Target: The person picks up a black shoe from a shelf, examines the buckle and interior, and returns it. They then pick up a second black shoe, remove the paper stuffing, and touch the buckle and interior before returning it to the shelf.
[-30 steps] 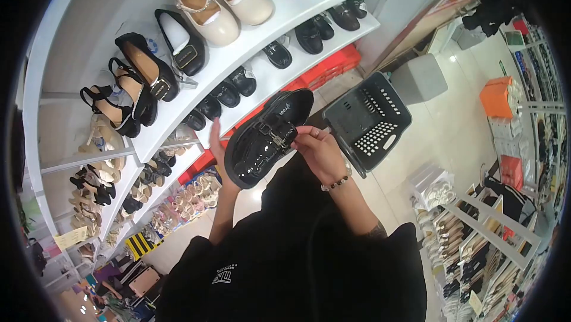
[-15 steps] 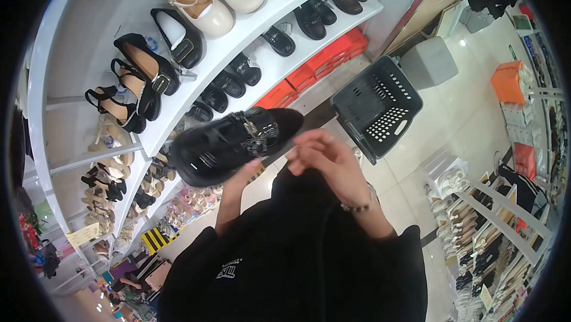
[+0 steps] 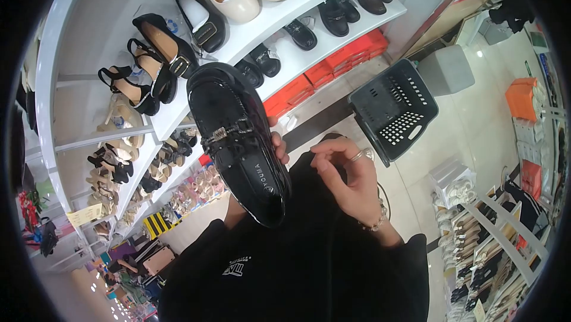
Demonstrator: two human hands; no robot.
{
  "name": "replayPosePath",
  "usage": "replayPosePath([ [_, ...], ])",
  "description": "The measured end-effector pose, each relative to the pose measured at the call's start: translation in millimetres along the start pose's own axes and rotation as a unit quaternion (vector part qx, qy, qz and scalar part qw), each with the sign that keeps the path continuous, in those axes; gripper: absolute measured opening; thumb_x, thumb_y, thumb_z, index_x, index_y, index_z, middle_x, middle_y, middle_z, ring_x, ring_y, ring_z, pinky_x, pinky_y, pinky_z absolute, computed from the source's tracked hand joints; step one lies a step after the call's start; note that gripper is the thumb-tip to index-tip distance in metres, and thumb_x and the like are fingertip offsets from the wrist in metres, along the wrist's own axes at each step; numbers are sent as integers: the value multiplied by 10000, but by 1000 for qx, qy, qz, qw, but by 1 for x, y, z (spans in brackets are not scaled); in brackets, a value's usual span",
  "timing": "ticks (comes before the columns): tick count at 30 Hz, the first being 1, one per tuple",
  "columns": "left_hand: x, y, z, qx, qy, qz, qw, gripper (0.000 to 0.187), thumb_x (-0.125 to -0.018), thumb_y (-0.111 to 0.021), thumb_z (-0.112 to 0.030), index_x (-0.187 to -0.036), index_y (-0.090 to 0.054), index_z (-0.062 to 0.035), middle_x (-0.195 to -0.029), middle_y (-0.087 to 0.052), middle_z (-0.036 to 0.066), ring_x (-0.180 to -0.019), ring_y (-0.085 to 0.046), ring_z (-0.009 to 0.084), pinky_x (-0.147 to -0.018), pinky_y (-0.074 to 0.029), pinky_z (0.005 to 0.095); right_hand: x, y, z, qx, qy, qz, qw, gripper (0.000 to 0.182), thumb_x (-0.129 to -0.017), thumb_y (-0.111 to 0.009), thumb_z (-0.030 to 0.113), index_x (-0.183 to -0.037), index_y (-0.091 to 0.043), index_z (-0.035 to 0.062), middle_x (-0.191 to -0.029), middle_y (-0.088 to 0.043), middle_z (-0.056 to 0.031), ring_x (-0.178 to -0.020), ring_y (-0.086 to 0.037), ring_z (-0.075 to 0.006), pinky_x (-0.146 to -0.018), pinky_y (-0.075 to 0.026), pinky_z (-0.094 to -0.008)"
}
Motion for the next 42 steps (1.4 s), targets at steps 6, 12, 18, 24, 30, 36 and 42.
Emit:
replayPosePath([
  [6, 3, -21, 3, 56, 39, 45, 997, 637, -858, -633, -302, -1313, -380, 65, -1091, -564, 125, -940, -595, 175, -796, -510, 267, 0, -16, 0, -5, 16, 52, 999, 215, -865, -565, -29, -1078, -556, 1, -857, -561, -34, -788, -549, -88, -710, -434, -233],
  [12, 11, -8, 12, 71, 85, -26, 993, 577, -944, -456, -383, -1344, -364, 23, -1291, -482, 186, -1106, -560, 237, -924, -499, 364, -1, -26, 5, -5, 25, 62, 998, 209, -864, -568, -20, -1073, -553, -14, -858, -564, -39, -790, -553, -93, -719, -435, -231],
  [18, 15, -6, 11, 39, 74, -20, 996, 538, -957, -434, -321, -1355, -351, 31, -1339, -445, 201, -1154, -534, 268, -962, -477, 389, -1, -28, 3, -23, 26, 60, 998, 219, -855, -576, -29, -1072, -556, -14, -857, -563, -43, -793, -551, -95, -726, -434, -235],
  [24, 15, -7, 6, 0, 95, -41, 995, 539, -956, -436, -302, -1351, -349, 55, -1333, -451, 214, -1158, -534, 272, -968, -472, 388, -2, -30, 6, -13, 39, 63, 997, 227, -851, -572, -38, -1076, -553, -14, -854, -559, -39, -797, -545, -91, -727, -431, -237],
  [30, 21, -10, 6, -11, 39, -36, 999, 539, -959, -439, -300, -1349, -348, 61, -1318, -463, 224, -1149, -539, 284, -952, -485, 383, -1, -33, 3, -17, 36, 65, 997, 238, -840, -583, -49, -1070, -540, -6, -855, -557, -28, -768, -534, -78, -727, -425, -237],
  [36, 24, -24, -2, -158, 11, -56, 986, 552, -939, -492, -295, -1344, -357, 56, -1331, -446, 224, -1144, -540, 275, -950, -482, 377, 2, -35, 6, -20, 61, 61, 996, 246, -835, -588, -59, -1066, -530, 2, -861, -557, -24, -753, -524, -72, -734, -425, -239],
  [42, 21, -26, 0, -64, -3, -31, 997, 568, -864, -630, -177, -1329, -386, 38, -1303, -473, 191, -1129, -547, 239, -905, -499, 324, 4, -34, 10, -15, 63, 73, 995, 270, -838, -581, -61, -1094, -525, 3, -832, -539, -14, -756, -524, -77, -748, -429, -249],
])
Point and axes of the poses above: each hand's wrist, its own x-axis away from the middle knuckle, its own y-axis out of the back of the hand, z = x × y, the point moved 7 cm from there along -x, towards the middle knuckle
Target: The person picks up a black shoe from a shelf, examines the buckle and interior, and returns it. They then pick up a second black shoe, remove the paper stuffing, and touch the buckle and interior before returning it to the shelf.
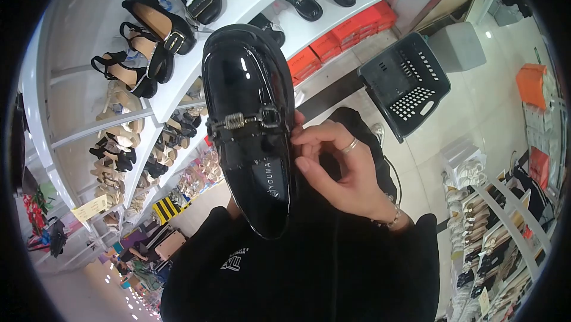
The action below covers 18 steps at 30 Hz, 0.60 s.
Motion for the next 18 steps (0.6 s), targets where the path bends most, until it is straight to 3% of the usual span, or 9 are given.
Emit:
replayPosePath([
  [2, -2, -15, -6, -63, -25, 77, 995, 576, -855, -643, -176, -1326, -389, 34, -1291, -480, 177, -1130, -547, 226, -912, -500, 320, 0, 1, 0, 4, 13, 5, 1000, 280, -837, -578, -62, -1105, -525, 3, -811, -526, -12, -762, -526, -79, -747, -429, -247],
  [3, 0, -22, -6, -23, 18, 8, 1000, 587, -840, -658, -153, -1322, -387, 42, -1277, -484, 167, -1079, -579, 211, -895, -515, 311, 3, 0, 1, 6, 26, 13, 1000, 291, -837, -576, -63, -1116, -525, 3, -790, -514, -10, -768, -527, -81, -745, -428, -245],
  [4, 1, -20, -5, -20, 22, 4, 1000, 587, -840, -658, -153, -1322, -387, 42, -1277, -484, 167, -1079, -579, 211, -895, -515, 311, 5, 0, 2, 5, 20, 11, 1000, 291, -837, -576, -63, -1116, -525, 3, -790, -514, -10, -768, -527, -81, -745, -428, -245],
  [6, -4, -25, 1, 121, 75, 81, 987, 579, -836, -656, -126, -1320, -388, 45, -1267, -483, 168, -1012, -612, 203, -867, -533, 302, 6, 2, 6, 12, 16, 7, 1000, 308, -835, -575, -63, -1132, -526, 5, -764, -498, -8, -785, -531, -85, -735, -425, -234],
  [7, -6, -15, 8, 43, 63, 85, 993, 570, -843, -649, -141, -1317, -392, 44, -1252, -488, 176, -962, -632, 209, -838, -545, 299, 6, 3, 7, 11, 15, 6, 1000, 308, -835, -575, -63, -1132, -526, 5, -764, -498, -8, -785, -531, -85, -735, -425, -234],
  [10, -8, -30, 1, 29, 13, 74, 997, 562, -850, -642, -162, -1310, -397, 50, -1236, -497, 186, -968, -631, 217, -837, -547, 309, 8, 7, 9, 10, 23, 2, 1000, 321, -834, -580, -59, -1144, -522, 3, -770, -502, -7, -797, -532, -86, -723, -421, -225],
  [14, -7, -22, 14, 106, 53, 49, 992, 574, -851, -646, -197, -1305, -403, 55, -1252, -488, 198, -983, -624, 223, -840, -540, 317, 14, 12, 10, 6, 25, -9, 1000, 331, -834, -581, -60, -1153, -513, 0, -777, -507, -10, -796, -531, -88, -708, -417, -225],
  [16, -12, -23, 7, -66, 25, 111, 991, 590, -847, -651, -225, -1308, -407, 49, -1281, -480, 214, -1029, -606, 239, -869, -521, 330, 15, 14, 10, 4, 23, -16, 1000, 335, -835, -579, -61, -1156, -509, -1, -782, -508, -12, -794, -530, -89, -704, -416, -226],
  [18, -13, -19, 11, -99, 19, 99, 990, 598, -844, -655, -236, -1310, -408, 46, -1287, -481, 220, -1053, -594, 247, -884, -511, 337, 16, 17, 10, -8, 41, -27, 999, 338, -835, -572, -68, -1159, -504, -1, -790, -511, -16, -797, -529, -92, -704, -415, -226],
])
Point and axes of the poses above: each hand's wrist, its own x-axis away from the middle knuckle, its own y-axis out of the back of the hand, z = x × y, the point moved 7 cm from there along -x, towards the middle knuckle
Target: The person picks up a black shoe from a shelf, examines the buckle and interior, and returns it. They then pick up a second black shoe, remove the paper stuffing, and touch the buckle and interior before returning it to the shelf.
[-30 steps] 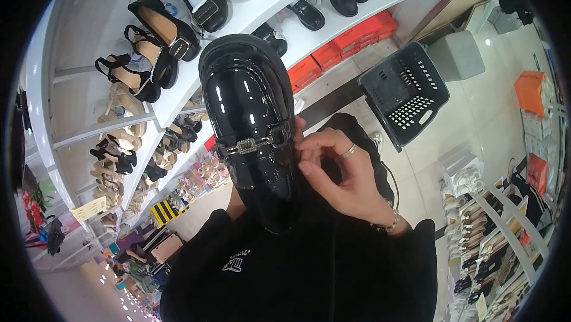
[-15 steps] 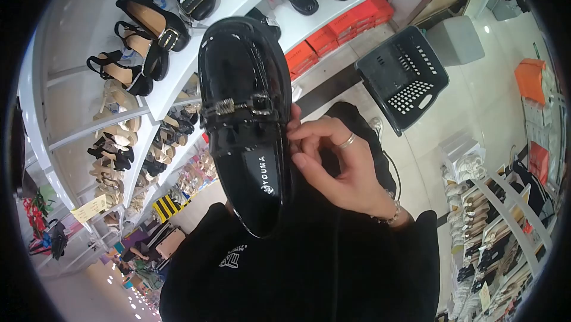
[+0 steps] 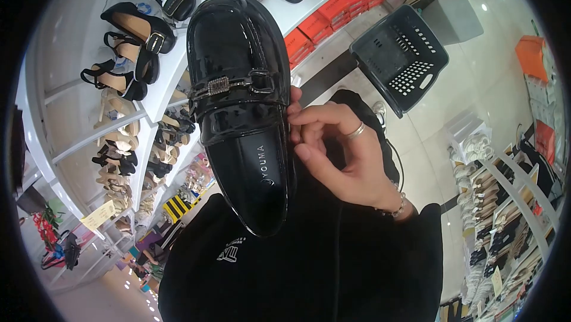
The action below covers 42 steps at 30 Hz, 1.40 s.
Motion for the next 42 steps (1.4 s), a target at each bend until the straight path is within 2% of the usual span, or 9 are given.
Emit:
replayPosePath([
  [11, -2, 0, -3, 87, 2, -29, 996, 589, -910, -549, -317, -1339, -370, 43, -1295, -481, 232, -1131, -549, 270, -937, -481, 369, 1, 0, 2, 14, 18, -5, 1000, 338, -834, -561, -77, -1159, -499, -6, -798, -517, -18, -801, -527, -90, -708, -412, -224],
  [20, 7, -8, -25, -34, -50, 0, 998, 642, -897, -570, -342, -1355, -340, 44, -1307, -465, 205, -1065, -583, 252, -889, -509, 343, -1, -10, -1, 36, 20, 18, 999, 329, -809, -592, -75, -1118, -514, 3, -785, -532, -33, -762, -522, -95, -668, -404, -225],
  [22, 9, -3, -10, 217, 80, -47, 972, 692, -872, -605, -345, -1366, -312, 41, -1269, -478, 202, -1005, -607, 251, -842, -534, 339, -3, -11, 2, 70, 39, 35, 996, 325, -798, -602, -80, -1100, -520, 6, -781, -538, -40, -751, -523, -106, -666, -405, -234],
  [23, 7, 1, -9, 217, 78, -47, 972, 692, -872, -605, -345, -1366, -312, 41, -1269, -478, 202, -1005, -607, 251, -842, -534, 339, -3, -12, 2, 61, 36, 36, 997, 324, -787, -611, -83, -1085, -524, 10, -791, -553, -50, -739, -523, -116, -668, -408, -245],
  [25, 0, -6, -8, 336, 105, 65, 934, 743, -865, -601, -373, -1378, -273, 53, -1231, -483, 196, -999, -598, 280, -849, -511, 357, -1, -13, 4, 52, 33, 39, 997, 322, -776, -621, -85, -1069, -529, 13, -801, -569, -59, -728, -523, -127, -669, -411, -256],
  [31, -6, -7, -5, 392, 164, 89, 901, 743, -848, -618, -369, -1368, -286, 44, -1185, -482, 166, -983, -574, 291, -856, -481, 379, -7, -17, 14, 45, 80, 75, 993, 340, -753, -635, -36, -1074, -527, 0, -851, -533, -68, -725, -526, -134, -728, -409, -284],
  [33, -8, -10, -3, 415, 188, 101, 884, 743, -841, -625, -368, -1364, -291, 41, -1167, -482, 154, -977, -564, 296, -859, -469, 388, -3, -15, 10, 31, -15, 92, 995, 321, -766, -600, -120, -1060, -552, -1, -968, -645, -140, -1048, -601, -227, -939, -423, -327],
  [36, -9, -15, -2, 449, 220, 119, 858, 743, -830, -636, -366, -1357, -299, 36, -1140, -481, 136, -967, -550, 303, -863, -451, 401, -10, -17, 17, -7, 51, 76, 996, 301, -764, -599, -115, -1042, -569, -5, -970, -650, -136, -1089, -591, -238, -1054, -338, -371],
  [42, -7, -20, -5, 455, 269, 127, 839, 764, -800, -657, -398, -1345, -326, 23, -1058, -488, 86, -921, -528, 281, -805, -410, 398, -8, -14, 8, -14, 1, 63, 998, 303, -759, -592, -106, -1046, -592, -9, -984, -653, -126, -1097, -588, -246, -1063, -330, -391],
])
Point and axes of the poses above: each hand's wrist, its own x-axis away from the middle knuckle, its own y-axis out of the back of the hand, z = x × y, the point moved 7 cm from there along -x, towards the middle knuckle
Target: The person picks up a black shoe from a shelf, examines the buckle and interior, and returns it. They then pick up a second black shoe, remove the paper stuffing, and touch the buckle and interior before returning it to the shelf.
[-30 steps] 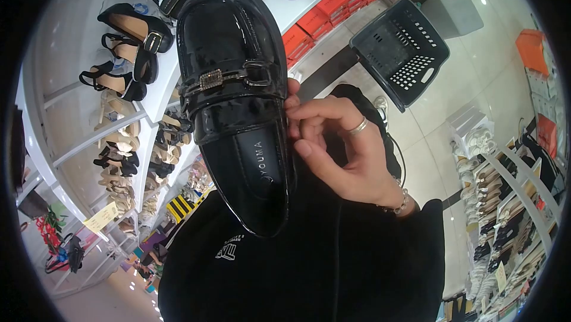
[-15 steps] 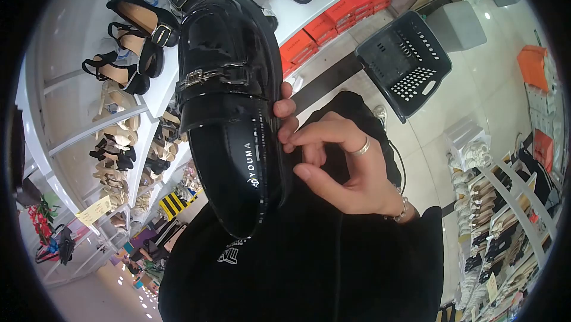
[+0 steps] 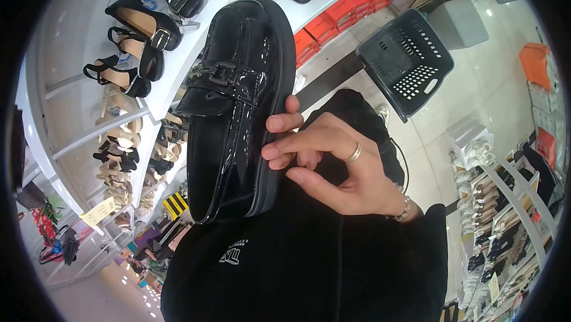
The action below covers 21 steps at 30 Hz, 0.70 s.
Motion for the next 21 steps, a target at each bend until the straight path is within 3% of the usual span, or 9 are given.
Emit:
replayPosePath([
  [4, 3, 9, 1, 13, -29, 22, 999, 759, -801, -653, -401, -1343, -333, 22, -1053, -495, 75, -912, -531, 271, -808, -413, 390, -1, -3, -1, -5, -7, 3, 1000, 315, -760, -602, -86, -1066, -591, -11, -981, -654, -118, -1116, -576, -271, -1080, -302, -410],
  [7, 7, 15, -1, 19, -50, 38, 998, 755, -802, -650, -404, -1342, -338, 21, -1048, -501, 67, -905, -533, 263, -810, -415, 385, -4, -5, 6, -24, 28, -24, 999, 294, -699, -639, -102, -978, -623, -9, -937, -642, -125, -975, -622, -246, -1004, -405, -414],
  [9, 8, 9, -2, 26, -58, 41, 997, 753, -802, -649, -405, -1342, -339, 20, -1047, -502, 64, -903, -534, 260, -811, -416, 383, -3, -17, 45, 106, 205, 13, 973, 241, -619, -674, -105, -835, -637, -6, -849, -621, -127, -724, -614, -217, -739, -536, -366],
  [10, 10, 5, -6, 33, -67, 5, 997, 712, -820, -636, -372, -1342, -347, 16, -1048, -512, 60, -892, -537, 254, -808, -420, 374, -4, -25, 67, 115, 280, -35, 952, 170, -562, -701, -52, -694, -609, 2, -725, -587, -119, -521, -521, -192, -485, -476, -296],
  [12, 12, 16, -4, 50, -72, -36, 996, 672, -837, -623, -340, -1343, -355, 12, -1049, -521, 56, -882, -541, 248, -805, -425, 364, 7, -36, 81, 138, 296, -27, 945, 342, -679, -752, 44, -883, -555, 235, -794, -561, -25, -590, -541, -180, -479, -414, -291],
  [16, 7, 27, -13, 108, -71, 85, 988, 539, -878, -580, -173, -1338, -372, 15, -1075, -549, 68, -876, -564, 247, -793, -472, 361, 8, -56, 95, 153, 524, -130, 828, 477, -641, -683, 266, -1091, -588, 138, -773, -611, -102, -531, -543, -246, -415, -465, -362],
  [18, 10, 28, -16, 117, -95, 118, 982, 557, -875, -593, -176, -1344, -364, 19, -1084, -551, 74, -881, -574, 252, -792, -486, 371, 7, -61, 92, 145, 526, 3, 838, 384, -659, -657, 211, -1034, -589, 167, -768, -602, -100, -513, -518, -232, -403, -434, -314],
  [20, 13, 17, -20, 84, -110, 88, 986, 594, -863, -615, -205, -1350, -356, 18, -1094, -549, 77, -889, -577, 259, -797, -485, 377, -7, -60, 73, 67, 382, -146, 910, 348, -669, -663, 198, -1011, -604, 170, -767, -581, -90, -547, -515, -197, -419, -414, -274],
  [21, 14, 18, -19, 84, -102, 105, 986, 612, -863, -604, -234, -1350, -334, 18, -1106, -523, 83, -896, -543, 259, -825, -453, 374, -12, -75, 83, 205, 516, -94, 826, 291, -683, -676, 147, -969, -628, 132, -767, -563, -75, -575, -507, -169, -454, -413, -246],
])
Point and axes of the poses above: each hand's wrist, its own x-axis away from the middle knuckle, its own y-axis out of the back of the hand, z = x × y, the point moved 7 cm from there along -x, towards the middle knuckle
